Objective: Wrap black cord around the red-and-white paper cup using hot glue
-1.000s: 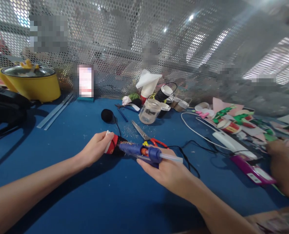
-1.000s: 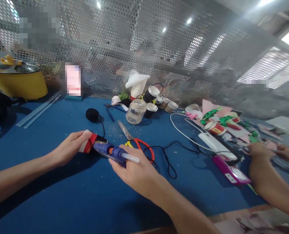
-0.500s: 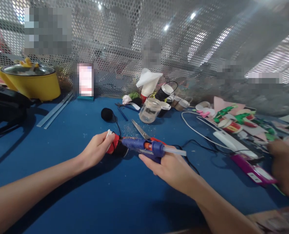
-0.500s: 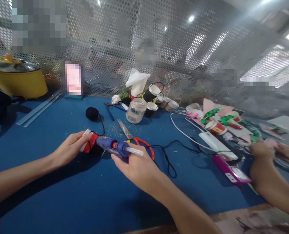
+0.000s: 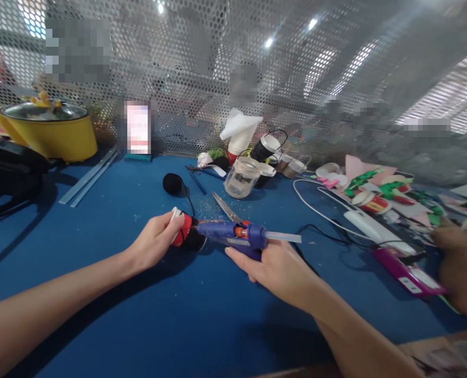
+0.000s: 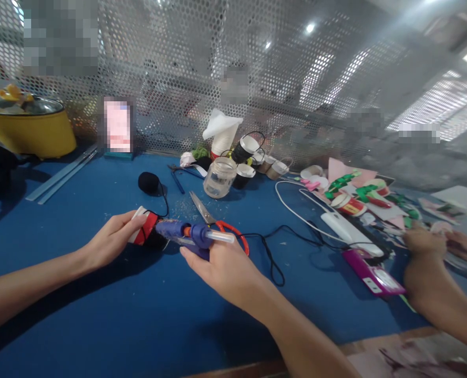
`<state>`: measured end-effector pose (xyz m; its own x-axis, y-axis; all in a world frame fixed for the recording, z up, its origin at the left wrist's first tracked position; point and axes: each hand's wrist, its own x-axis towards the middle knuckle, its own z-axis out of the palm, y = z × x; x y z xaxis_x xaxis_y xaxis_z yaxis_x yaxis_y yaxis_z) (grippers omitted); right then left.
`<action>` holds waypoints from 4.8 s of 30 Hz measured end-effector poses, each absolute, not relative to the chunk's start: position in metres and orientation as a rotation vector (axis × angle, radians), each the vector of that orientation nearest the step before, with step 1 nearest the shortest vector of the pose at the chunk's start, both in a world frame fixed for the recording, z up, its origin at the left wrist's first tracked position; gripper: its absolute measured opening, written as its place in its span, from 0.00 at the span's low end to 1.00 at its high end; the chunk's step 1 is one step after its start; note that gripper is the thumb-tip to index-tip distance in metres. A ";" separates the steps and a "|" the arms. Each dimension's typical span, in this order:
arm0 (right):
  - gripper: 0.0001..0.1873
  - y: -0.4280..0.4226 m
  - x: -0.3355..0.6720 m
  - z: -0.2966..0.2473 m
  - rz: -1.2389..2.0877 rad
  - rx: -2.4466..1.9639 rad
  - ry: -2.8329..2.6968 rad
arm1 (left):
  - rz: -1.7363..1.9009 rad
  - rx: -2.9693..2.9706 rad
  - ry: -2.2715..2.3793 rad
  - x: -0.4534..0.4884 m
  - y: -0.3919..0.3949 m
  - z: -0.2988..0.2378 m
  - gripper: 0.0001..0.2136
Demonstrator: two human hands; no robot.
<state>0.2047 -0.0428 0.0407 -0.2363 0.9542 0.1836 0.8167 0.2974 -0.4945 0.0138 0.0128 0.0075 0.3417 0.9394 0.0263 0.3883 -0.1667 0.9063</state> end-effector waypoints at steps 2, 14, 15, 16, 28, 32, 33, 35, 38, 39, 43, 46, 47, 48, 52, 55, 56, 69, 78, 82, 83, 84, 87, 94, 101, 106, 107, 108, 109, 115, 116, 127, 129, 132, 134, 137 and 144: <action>0.09 -0.043 0.205 0.041 0.434 -1.586 -2.128 | 0.792 1.735 1.197 0.013 0.013 0.007 0.15; 0.17 -0.042 0.206 0.046 0.482 -1.596 -2.129 | 0.779 1.874 1.121 0.011 0.011 0.006 0.15; 0.17 -0.043 0.206 0.047 0.486 -1.601 -2.134 | 0.781 1.877 1.130 0.010 0.011 0.006 0.15; 0.16 -0.043 0.206 0.047 0.490 -1.608 -2.131 | 0.780 1.880 1.133 0.010 0.011 0.006 0.15; 0.13 -0.041 0.207 0.047 0.520 -1.634 -2.116 | 0.756 1.905 1.148 0.009 0.011 0.004 0.15; 0.14 -0.041 0.207 0.047 0.526 -1.675 -2.101 | 0.749 1.906 1.153 0.009 0.011 0.004 0.15; 0.14 -0.042 0.208 0.048 0.557 -1.683 -2.099 | 0.752 1.909 1.147 0.009 0.011 0.004 0.15; 0.14 -0.042 0.208 0.050 0.654 -1.707 -2.071 | 0.757 1.916 1.135 0.009 0.011 0.004 0.15; 0.15 -0.039 0.209 0.052 0.786 -1.735 -1.994 | 0.766 1.927 1.091 0.008 0.011 0.002 0.15; 0.15 -0.038 0.209 0.052 0.806 -1.729 -1.978 | 0.772 1.936 1.068 0.008 0.010 0.002 0.15; 0.16 -0.033 0.212 0.051 0.848 -1.668 -1.991 | 0.795 1.981 1.002 0.007 0.010 0.001 0.14; 0.15 -0.035 0.213 0.051 0.912 -1.645 -1.967 | 0.795 1.978 0.993 0.008 0.011 0.000 0.14; 0.14 -0.036 0.213 0.051 0.936 -1.642 -1.951 | 0.795 1.973 0.993 0.008 0.011 0.000 0.14; 0.13 -0.036 0.214 0.052 0.958 -1.640 -1.941 | 0.796 1.968 0.997 0.008 0.012 0.000 0.14; 0.15 -0.035 0.215 0.051 0.945 -1.626 -1.967 | 0.802 1.972 1.002 0.008 0.012 -0.001 0.14; 0.16 -0.033 0.216 0.050 0.940 -1.606 -1.984 | 0.799 1.964 1.001 0.007 0.011 -0.002 0.14; 0.16 -0.033 0.216 0.050 0.952 -1.610 -1.979 | 0.801 1.953 1.010 0.007 0.011 -0.001 0.14; 0.11 -0.045 0.206 0.046 0.533 -1.629 -2.108 | 0.781 1.728 1.172 0.012 0.013 0.005 0.14; 0.09 -0.046 0.206 0.037 0.366 -1.505 -2.174 | 0.775 1.631 1.195 0.014 0.015 0.005 0.15; 0.08 -0.048 0.205 0.035 0.373 -1.498 -2.180 | 0.778 1.633 1.198 0.014 0.016 0.005 0.15; 0.08 -0.049 0.205 0.035 0.387 -1.490 -2.194 | 0.781 1.629 1.196 0.014 0.016 0.005 0.15; 0.08 -0.049 0.205 0.035 0.408 -1.481 -2.214 | 0.786 1.624 1.193 0.014 0.016 0.006 0.15; 0.09 -0.048 0.205 0.036 0.440 -1.474 -2.231 | 0.794 1.615 1.186 0.014 0.015 0.007 0.15; 0.08 -0.048 0.203 0.039 0.472 -1.464 -2.199 | 0.789 1.660 1.204 0.014 0.015 0.005 0.15; 0.13 -0.037 0.212 0.047 0.923 -1.551 -1.905 | 0.795 1.724 1.159 0.013 0.013 0.005 0.15; 0.10 -0.016 0.228 0.049 1.177 -1.313 -1.500 | 0.831 1.745 1.149 0.012 0.011 0.002 0.15; 0.10 -0.009 0.232 0.050 1.174 -1.300 -1.408 | 0.835 1.752 1.150 0.012 0.011 0.002 0.15; 0.09 -0.001 0.235 0.051 1.153 -1.294 -1.328 | 0.836 1.758 1.150 0.011 0.011 0.002 0.15; 0.10 0.008 0.238 0.053 1.120 -1.293 -1.262 | 0.835 1.761 1.148 0.011 0.011 0.003 0.15; 0.07 0.074 0.256 0.068 0.958 -1.413 -1.152 | 0.829 1.754 1.121 0.010 0.010 0.004 0.15; 0.08 0.083 0.259 0.069 0.970 -1.436 -1.154 | 0.826 1.755 1.118 0.009 0.010 0.004 0.15; 0.22 0.100 0.280 0.068 0.903 -1.794 -1.250 | 0.829 1.751 1.084 0.007 0.011 -0.002 0.15; 0.23 0.095 0.285 0.071 0.783 -1.852 -1.258 | 0.829 1.761 1.078 0.008 0.011 -0.001 0.15; 0.21 0.078 0.285 0.078 0.379 -1.894 -1.325 | 0.823 1.754 1.089 0.008 0.011 0.000 0.15; 0.18 0.060 0.276 0.081 -0.076 -1.808 -1.425 | 0.812 1.743 1.094 0.009 0.011 0.000 0.15; 0.16 0.027 0.251 0.079 -0.230 -1.553 -1.494 | 0.796 1.724 1.084 0.009 0.011 0.000 0.15; 0.22 0.000 0.184 0.043 0.818 -1.390 -1.931 | 0.795 1.868 0.993 0.009 0.004 0.004 0.15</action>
<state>0.1844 0.0003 0.0434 -0.2582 0.9581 0.1242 0.5772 0.2560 -0.7754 0.0094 0.0044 0.0035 0.4818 0.8656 0.1364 0.3226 -0.3199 0.8908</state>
